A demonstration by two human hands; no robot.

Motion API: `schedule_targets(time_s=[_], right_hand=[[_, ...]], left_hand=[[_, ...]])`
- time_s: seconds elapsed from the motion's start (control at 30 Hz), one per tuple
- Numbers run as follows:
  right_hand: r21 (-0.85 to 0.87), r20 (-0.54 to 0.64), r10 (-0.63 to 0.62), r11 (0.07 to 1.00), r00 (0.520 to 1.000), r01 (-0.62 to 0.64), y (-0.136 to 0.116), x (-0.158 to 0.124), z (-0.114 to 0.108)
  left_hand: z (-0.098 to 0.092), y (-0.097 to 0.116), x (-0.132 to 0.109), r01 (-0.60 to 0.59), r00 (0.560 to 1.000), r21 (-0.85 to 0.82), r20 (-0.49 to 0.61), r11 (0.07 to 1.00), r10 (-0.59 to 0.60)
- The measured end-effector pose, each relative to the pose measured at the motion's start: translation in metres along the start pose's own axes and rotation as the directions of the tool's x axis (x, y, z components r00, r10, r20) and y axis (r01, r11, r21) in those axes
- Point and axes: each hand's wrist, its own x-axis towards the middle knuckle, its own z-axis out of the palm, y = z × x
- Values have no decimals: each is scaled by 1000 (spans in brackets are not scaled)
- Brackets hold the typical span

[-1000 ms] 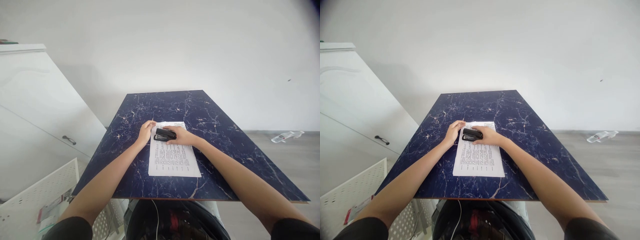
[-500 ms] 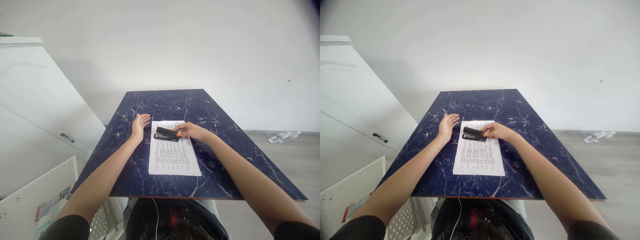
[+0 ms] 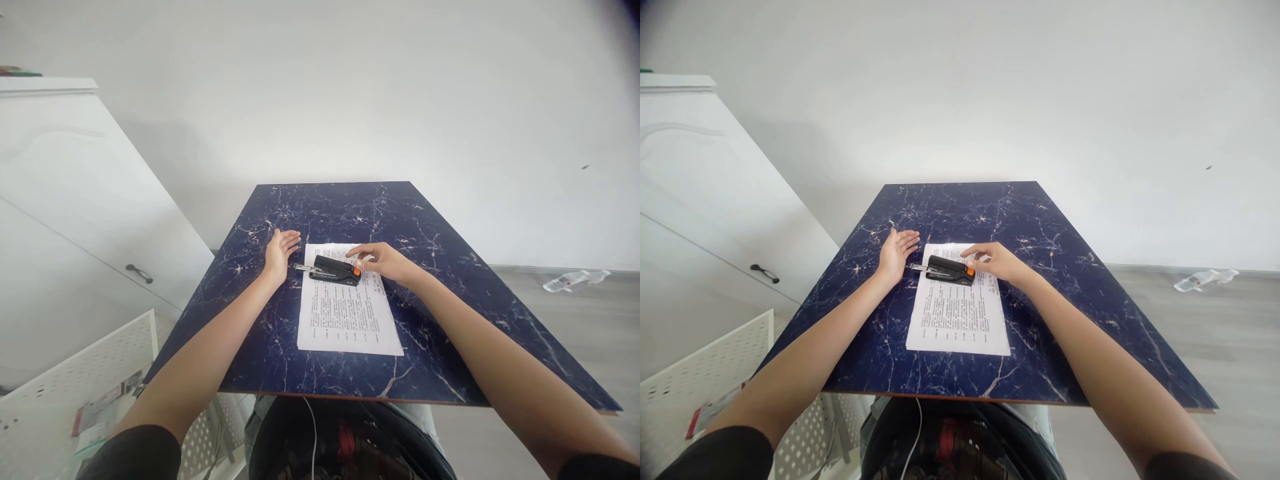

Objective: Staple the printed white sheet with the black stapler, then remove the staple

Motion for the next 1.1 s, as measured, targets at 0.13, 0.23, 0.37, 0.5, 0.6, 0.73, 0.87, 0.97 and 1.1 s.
schedule_targets(time_s=[0.13,0.23,0.37,0.5,0.6,0.73,0.87,0.97,1.1], right_hand=[[-162,2,-110,981,994,109,-11,1,21],[-267,-83,-183,951,980,155,-19,1,35],[-397,-285,-340,893,896,212,-24,-3,40],[-643,-286,-535,723,795,254,-22,-8,40],[-735,-128,-584,598,802,318,-19,-10,42],[-744,-17,-554,564,832,360,-19,-11,44],[-727,-61,-543,599,838,335,-21,-9,42],[-703,-227,-558,661,798,262,-22,-6,40],[-487,-516,-396,865,760,120,-22,-4,41]], left_hand=[[2,0,-2,-5,999,-21,52,1000,6],[3,1,-3,-2,997,-44,77,999,5],[5,5,-6,82,992,-107,107,991,-71],[9,7,-9,226,950,-150,252,962,-184],[11,5,-11,324,898,-93,343,942,-275],[11,-1,-10,370,879,-84,355,925,-319],[8,-2,-6,358,879,-96,370,929,-301],[8,-1,-6,342,874,-95,397,935,-279],[7,1,-5,301,891,-67,375,951,-256]])
